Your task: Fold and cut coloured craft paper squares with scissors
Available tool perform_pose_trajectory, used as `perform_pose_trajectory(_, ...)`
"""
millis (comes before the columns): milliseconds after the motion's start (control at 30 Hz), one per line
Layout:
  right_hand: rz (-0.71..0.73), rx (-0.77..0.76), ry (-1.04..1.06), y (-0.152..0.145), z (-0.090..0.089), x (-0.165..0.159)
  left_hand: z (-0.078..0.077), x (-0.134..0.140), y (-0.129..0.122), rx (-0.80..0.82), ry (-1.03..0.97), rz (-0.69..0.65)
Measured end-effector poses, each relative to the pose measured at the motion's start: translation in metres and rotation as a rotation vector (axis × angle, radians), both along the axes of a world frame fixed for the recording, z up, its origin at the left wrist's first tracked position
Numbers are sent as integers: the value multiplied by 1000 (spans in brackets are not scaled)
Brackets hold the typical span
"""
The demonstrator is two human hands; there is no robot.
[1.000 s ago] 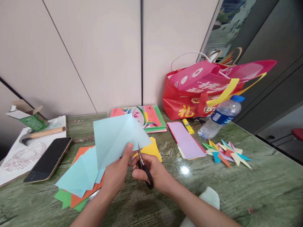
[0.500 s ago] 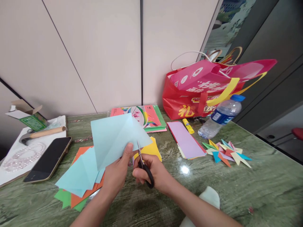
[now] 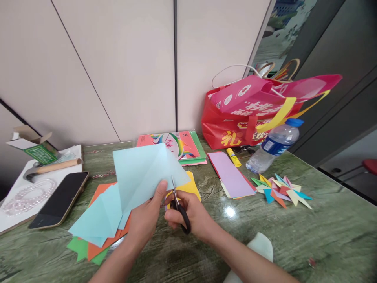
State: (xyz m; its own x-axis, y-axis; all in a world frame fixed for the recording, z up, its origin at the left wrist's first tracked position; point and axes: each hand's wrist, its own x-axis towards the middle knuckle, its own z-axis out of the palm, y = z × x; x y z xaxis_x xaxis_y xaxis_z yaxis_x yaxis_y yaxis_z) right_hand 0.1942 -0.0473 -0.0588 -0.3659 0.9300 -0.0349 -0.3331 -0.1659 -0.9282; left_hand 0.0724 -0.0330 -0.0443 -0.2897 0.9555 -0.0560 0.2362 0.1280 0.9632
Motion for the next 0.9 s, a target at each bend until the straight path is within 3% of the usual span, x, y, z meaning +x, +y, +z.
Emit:
perform_pose_trajectory(133, -28, 64, 24, 2, 5, 2, 4, 5, -3, -42, 43, -25)
perform_pose_trajectory(500, -47, 47, 18, 1, 5, 2, 15, 10, -5, -68, 51, -14)
perform_pose_trajectory(900, -67, 25, 27, 1, -2, 1, 11, 9, -6, -72, 16, -24)
